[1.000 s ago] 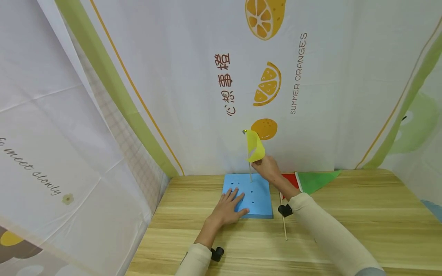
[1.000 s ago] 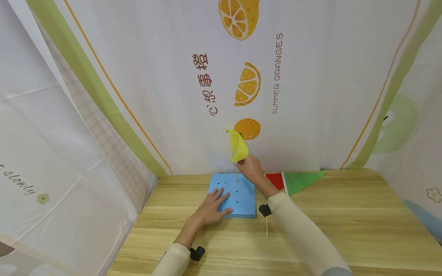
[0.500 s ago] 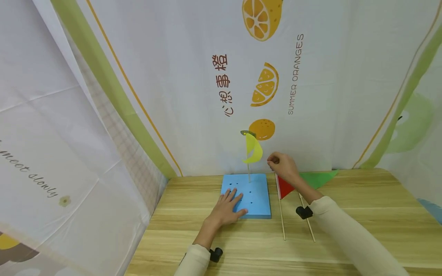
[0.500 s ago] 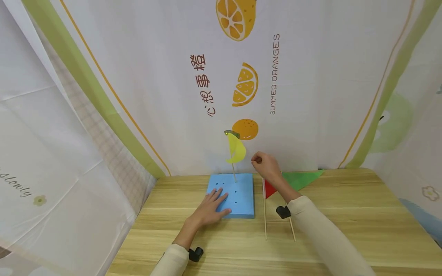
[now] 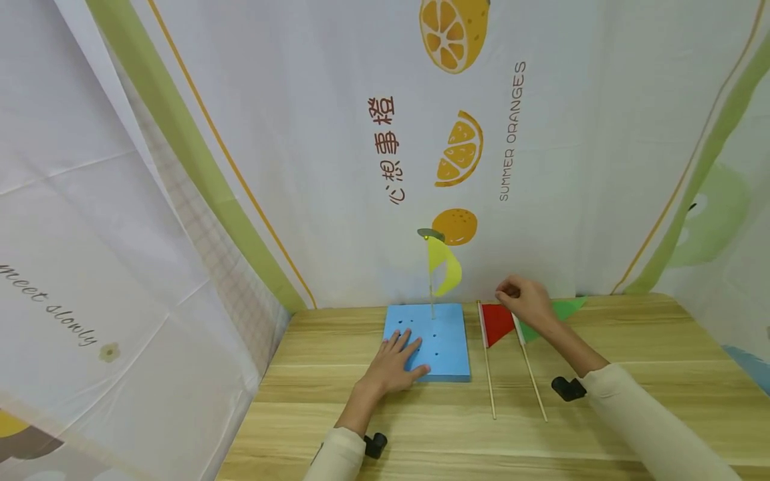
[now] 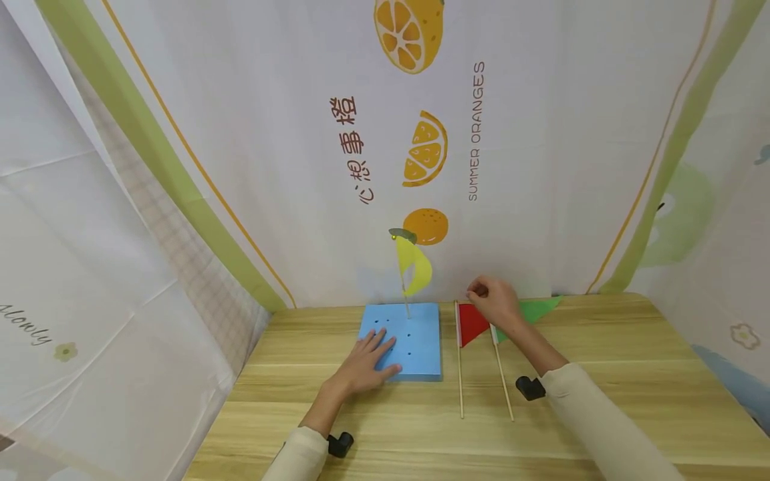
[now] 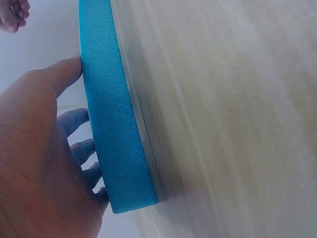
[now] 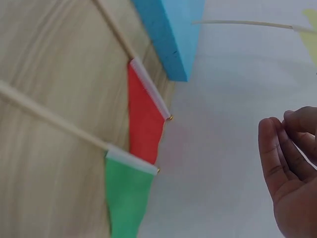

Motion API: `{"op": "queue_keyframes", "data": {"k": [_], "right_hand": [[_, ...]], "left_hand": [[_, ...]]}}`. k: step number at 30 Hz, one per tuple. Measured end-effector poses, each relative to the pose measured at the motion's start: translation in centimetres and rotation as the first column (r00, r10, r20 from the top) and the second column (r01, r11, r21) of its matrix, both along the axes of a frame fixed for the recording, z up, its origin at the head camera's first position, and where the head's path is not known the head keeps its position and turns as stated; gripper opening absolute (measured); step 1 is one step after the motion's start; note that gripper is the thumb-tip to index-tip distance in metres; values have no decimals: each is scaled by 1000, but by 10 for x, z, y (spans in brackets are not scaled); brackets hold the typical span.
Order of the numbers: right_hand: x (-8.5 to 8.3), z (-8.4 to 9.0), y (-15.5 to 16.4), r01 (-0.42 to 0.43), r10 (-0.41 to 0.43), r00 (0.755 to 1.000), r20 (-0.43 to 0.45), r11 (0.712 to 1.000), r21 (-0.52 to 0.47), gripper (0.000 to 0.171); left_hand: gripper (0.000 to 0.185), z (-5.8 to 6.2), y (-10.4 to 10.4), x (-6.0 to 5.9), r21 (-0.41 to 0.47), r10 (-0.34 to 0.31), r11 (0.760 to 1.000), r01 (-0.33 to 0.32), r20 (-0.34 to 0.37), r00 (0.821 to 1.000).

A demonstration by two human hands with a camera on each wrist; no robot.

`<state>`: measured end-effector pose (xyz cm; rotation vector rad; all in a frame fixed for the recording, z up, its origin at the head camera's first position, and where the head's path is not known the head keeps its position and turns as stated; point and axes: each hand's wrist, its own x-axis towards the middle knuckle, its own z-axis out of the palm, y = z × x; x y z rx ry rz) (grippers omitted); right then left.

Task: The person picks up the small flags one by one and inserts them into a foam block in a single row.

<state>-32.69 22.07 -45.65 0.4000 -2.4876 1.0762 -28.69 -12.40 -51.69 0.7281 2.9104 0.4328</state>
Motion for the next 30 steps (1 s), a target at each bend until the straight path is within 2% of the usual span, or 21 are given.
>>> {"op": "queue_keyframes", "data": {"k": [3, 10, 14, 18, 23, 30], "right_hand": [[6, -4, 9, -18, 18, 1000, 5, 1000, -10, 8], [21, -10, 27, -17, 18, 995, 97, 1000, -15, 14], [31, -16, 36, -20, 21, 992, 122, 1000, -7, 13], [39, -23, 42, -21, 20, 991, 133, 1000, 8, 11], [47, -32, 45, -21, 17, 981, 194, 1000, 15, 11], [53, -51, 48, -35, 28, 967, 252, 999, 23, 9]], "left_hand": [[74, -1, 0, -1, -3, -1, 1000, 1, -5, 1000], [74, -2, -1, -2, 0, -1, 1000, 1, -9, 1000], [74, -1, 0, -2, 6, -4, 1000, 4, -6, 1000], [73, -1, 0, -1, 13, -5, 1000, 5, -2, 1000], [73, -2, 0, -2, 10, -4, 1000, 4, -4, 1000], [73, -1, 0, -2, 23, -6, 1000, 5, 2, 1000]]}}
